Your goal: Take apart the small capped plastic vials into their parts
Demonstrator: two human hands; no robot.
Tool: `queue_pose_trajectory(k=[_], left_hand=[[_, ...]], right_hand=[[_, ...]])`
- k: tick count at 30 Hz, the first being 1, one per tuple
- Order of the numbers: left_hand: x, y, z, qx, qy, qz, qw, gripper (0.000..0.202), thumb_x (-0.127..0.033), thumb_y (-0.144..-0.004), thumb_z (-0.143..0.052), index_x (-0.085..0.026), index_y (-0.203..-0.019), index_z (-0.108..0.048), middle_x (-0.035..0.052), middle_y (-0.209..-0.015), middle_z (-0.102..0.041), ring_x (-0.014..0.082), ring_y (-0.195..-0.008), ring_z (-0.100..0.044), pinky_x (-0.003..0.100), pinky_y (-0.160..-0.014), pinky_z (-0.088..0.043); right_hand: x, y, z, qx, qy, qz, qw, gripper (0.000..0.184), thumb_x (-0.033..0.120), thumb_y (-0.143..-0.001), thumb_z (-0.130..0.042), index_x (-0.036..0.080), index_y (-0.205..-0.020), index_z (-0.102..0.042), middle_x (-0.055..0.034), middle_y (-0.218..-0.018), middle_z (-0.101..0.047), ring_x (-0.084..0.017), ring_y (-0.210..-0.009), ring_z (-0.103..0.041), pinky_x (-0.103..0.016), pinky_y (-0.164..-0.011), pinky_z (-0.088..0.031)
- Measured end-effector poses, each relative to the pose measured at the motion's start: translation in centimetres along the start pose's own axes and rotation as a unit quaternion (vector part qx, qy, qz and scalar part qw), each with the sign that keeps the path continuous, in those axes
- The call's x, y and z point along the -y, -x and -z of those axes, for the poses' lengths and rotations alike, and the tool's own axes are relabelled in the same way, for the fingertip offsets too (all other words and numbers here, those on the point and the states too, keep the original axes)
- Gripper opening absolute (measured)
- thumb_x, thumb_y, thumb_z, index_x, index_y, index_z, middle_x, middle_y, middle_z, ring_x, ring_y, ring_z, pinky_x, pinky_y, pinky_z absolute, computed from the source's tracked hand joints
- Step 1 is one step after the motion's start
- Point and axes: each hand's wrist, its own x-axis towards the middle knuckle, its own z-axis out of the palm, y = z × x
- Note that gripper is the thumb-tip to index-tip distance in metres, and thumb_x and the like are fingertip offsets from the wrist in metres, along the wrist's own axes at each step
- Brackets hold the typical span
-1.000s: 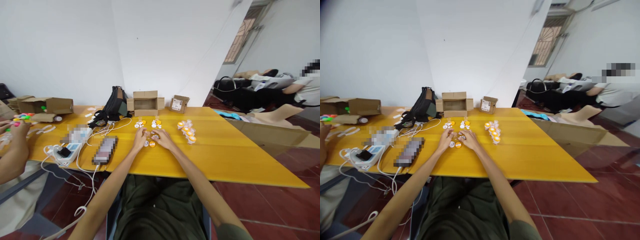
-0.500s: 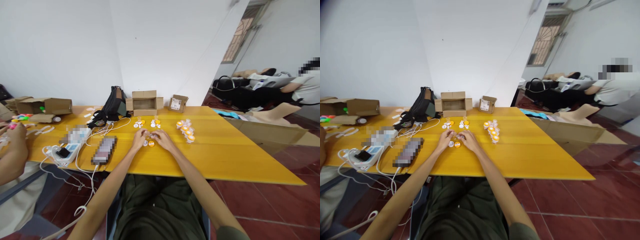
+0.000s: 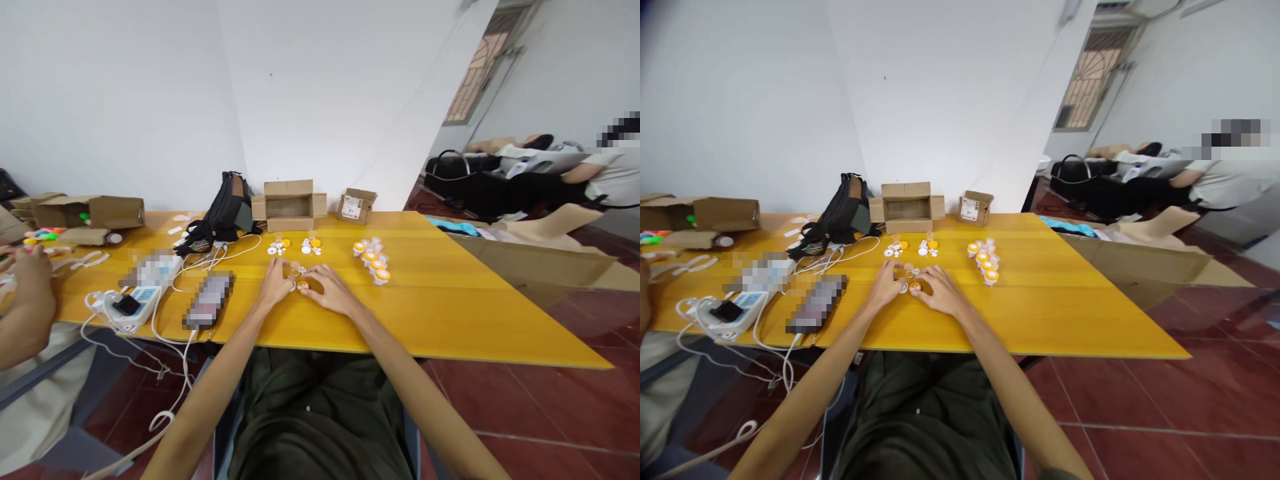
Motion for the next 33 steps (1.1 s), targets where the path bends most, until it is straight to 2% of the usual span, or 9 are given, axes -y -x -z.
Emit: queue_pose_trajectory(k=[3,9,15,18,20,23,27,33], left_hand=[[-0.5,0.3,0.1,0.021,-0.006,-0.005,1.0,0.033,-0.011,-0.071,-0.062,-0.023,-0.102,-0.06,0.0071,-0.114,-0.063,0.022,-0.094,-0.066,0.036,-0.087,-0.054],[-0.9,0.5,0.3,0.035,-0.031,-0.02,0.999,0.035,-0.008,-0.072,-0.057,-0.023,-0.103,-0.059,0.0077,-0.117,-0.059,0.0222,-0.095,-0.066,0.036,-0.087,-0.055],[-1.2,0.6,0.4,0.014,-0.026,-0.037,0.999,0.039,-0.013,-0.074,-0.057,-0.022,-0.112,-0.057,0.0103,-0.124,-0.056,0.0234,-0.096,-0.064,0.038,-0.084,-0.055],[-1.5,0.7,0.6,-0.03,-0.016,-0.082,0.996,0.037,-0.012,-0.076,-0.056,-0.022,-0.111,-0.057,0.0088,-0.119,-0.058,0.0227,-0.101,-0.062,0.037,-0.089,-0.054],[-1.8,0.8,0.8,-0.046,-0.015,-0.124,0.991,0.031,-0.012,-0.079,-0.054,-0.023,-0.107,-0.059,0.0068,-0.109,-0.06,0.021,-0.097,-0.062,0.035,-0.089,-0.053],[-2.0,1.1,0.8,-0.027,-0.026,-0.193,0.98,0.021,-0.013,-0.084,-0.051,-0.022,-0.1,-0.06,0.0045,-0.096,-0.063,0.0189,-0.088,-0.063,0.032,-0.084,-0.053],[-2.1,1.6,0.5,0.013,-0.055,-0.283,0.957,0.012,-0.018,-0.089,-0.051,-0.023,-0.093,-0.062,0.0039,-0.093,-0.063,0.019,-0.088,-0.063,0.03,-0.08,-0.053],[-1.8,1.5,0.4,0.022,-0.066,-0.309,0.949,0.011,-0.02,-0.091,-0.052,-0.023,-0.092,-0.062,0.0036,-0.091,-0.061,0.0182,-0.086,-0.063,0.03,-0.079,-0.052]], right_hand=[[0.4,0.1,-0.1,0.023,0.024,0.006,0.999,0.026,0.039,-0.084,-0.072,0.028,-0.108,-0.072,-0.0078,-0.113,-0.065,-0.026,-0.105,-0.058,-0.041,-0.091,-0.047],[0.6,-0.1,0.1,0.02,0.029,0.002,0.999,0.014,0.036,-0.086,-0.071,0.025,-0.096,-0.072,-0.0079,-0.111,-0.064,-0.025,-0.104,-0.056,-0.04,-0.092,-0.046],[0.6,-0.2,0.3,0.002,0.009,0.004,1.0,0.011,0.033,-0.087,-0.07,0.025,-0.094,-0.07,-0.0062,-0.105,-0.064,-0.024,-0.099,-0.056,-0.041,-0.091,-0.046],[0.5,-0.2,0.3,-0.017,0.006,-0.003,1.0,0.014,0.034,-0.087,-0.07,0.024,-0.096,-0.069,-0.0066,-0.104,-0.063,-0.024,-0.098,-0.056,-0.041,-0.091,-0.046],[0.5,-0.2,0.3,-0.031,0.006,-0.005,0.999,0.014,0.034,-0.087,-0.07,0.024,-0.097,-0.069,-0.0064,-0.103,-0.063,-0.024,-0.097,-0.057,-0.04,-0.089,-0.047],[0.3,-0.2,0.2,-0.047,-0.009,-0.004,0.999,0.012,0.028,-0.087,-0.068,0.024,-0.098,-0.067,-0.0057,-0.1,-0.064,-0.024,-0.095,-0.058,-0.037,-0.086,-0.048],[-0.1,-0.1,0.0,-0.069,-0.044,0.004,0.997,0.014,0.021,-0.086,-0.064,0.024,-0.1,-0.065,-0.0047,-0.096,-0.064,-0.023,-0.092,-0.06,-0.036,-0.085,-0.05],[-0.3,-0.1,-0.1,-0.075,-0.059,0.008,0.995,0.013,0.021,-0.086,-0.065,0.026,-0.098,-0.066,-0.0034,-0.095,-0.064,-0.022,-0.09,-0.06,-0.035,-0.082,-0.05]])
